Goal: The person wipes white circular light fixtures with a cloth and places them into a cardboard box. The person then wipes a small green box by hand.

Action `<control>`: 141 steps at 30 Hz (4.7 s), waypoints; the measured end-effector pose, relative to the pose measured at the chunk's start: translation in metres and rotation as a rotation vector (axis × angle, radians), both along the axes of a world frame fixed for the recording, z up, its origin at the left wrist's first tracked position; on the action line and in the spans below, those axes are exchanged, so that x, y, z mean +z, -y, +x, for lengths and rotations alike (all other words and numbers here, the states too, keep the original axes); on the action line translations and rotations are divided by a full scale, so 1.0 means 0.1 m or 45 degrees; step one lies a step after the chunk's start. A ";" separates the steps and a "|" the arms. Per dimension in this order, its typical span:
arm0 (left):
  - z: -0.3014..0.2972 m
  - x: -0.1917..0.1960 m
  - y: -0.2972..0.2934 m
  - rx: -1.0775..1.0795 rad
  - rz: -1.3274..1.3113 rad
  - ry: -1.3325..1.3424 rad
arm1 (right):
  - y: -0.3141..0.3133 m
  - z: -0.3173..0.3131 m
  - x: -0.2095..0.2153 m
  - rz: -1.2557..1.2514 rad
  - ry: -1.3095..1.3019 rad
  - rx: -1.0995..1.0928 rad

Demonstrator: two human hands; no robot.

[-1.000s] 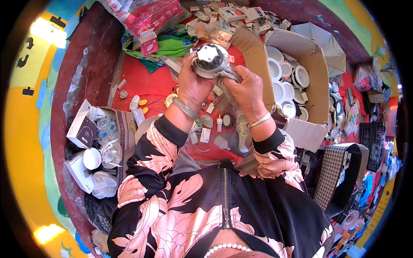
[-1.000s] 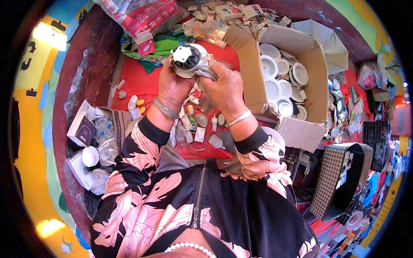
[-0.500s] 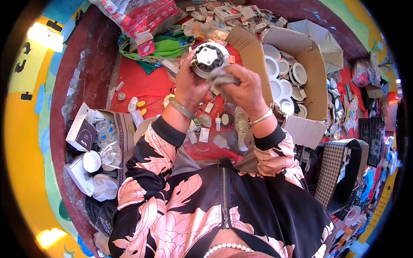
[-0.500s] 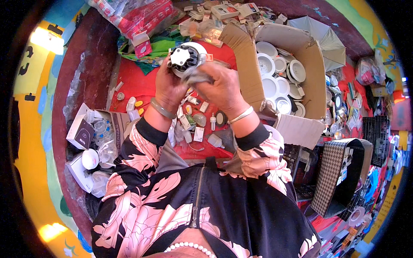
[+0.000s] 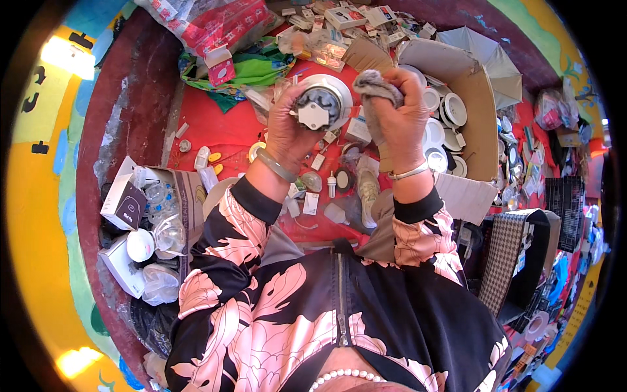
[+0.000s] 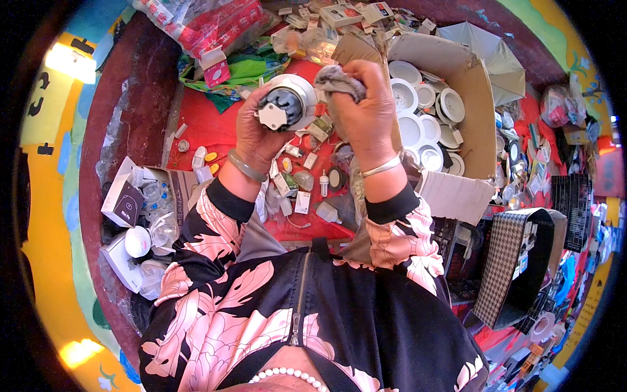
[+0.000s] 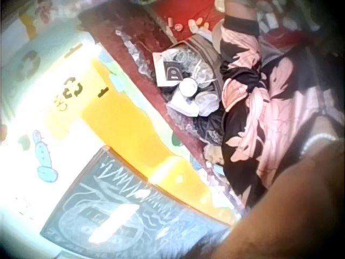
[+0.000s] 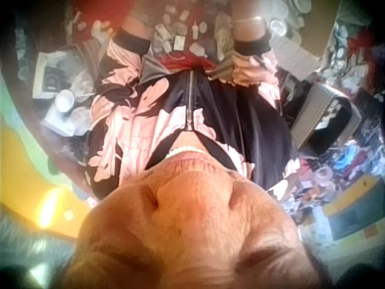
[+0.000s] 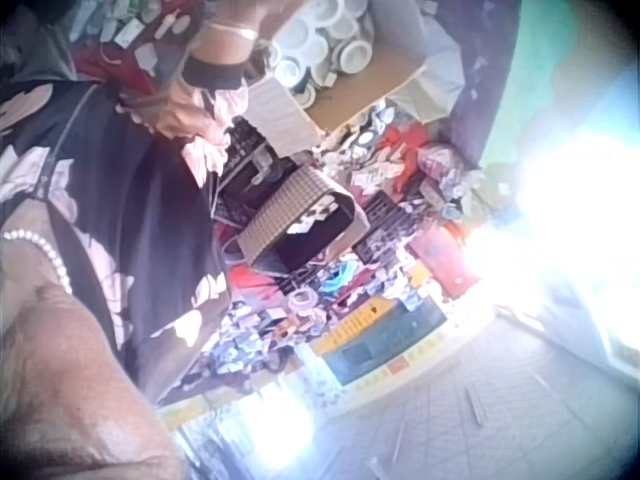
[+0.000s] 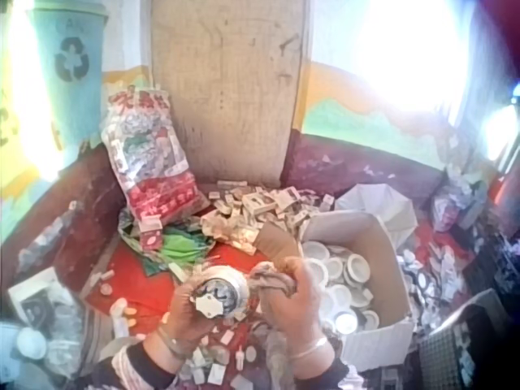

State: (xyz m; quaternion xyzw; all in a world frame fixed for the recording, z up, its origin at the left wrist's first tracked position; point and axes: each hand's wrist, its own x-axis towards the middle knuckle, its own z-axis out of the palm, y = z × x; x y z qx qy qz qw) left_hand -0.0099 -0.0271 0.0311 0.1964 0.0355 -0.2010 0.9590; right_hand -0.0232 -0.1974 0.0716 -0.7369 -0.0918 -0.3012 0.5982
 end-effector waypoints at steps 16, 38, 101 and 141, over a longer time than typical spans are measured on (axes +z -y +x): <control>-0.02 -0.09 0.05 0.228 0.265 0.120 | 0.00 0.05 -0.15 -0.669 -0.301 0.266; 0.21 -0.14 -0.10 0.379 -0.268 -0.125 | -0.13 -0.08 -0.08 0.461 -0.755 0.471; 0.12 0.02 -0.06 0.298 -0.081 -0.056 | 0.25 0.15 -0.20 0.950 -0.727 0.328; -0.02 0.05 0.23 0.193 0.127 0.421 | -0.07 0.04 -0.30 0.934 -0.468 0.485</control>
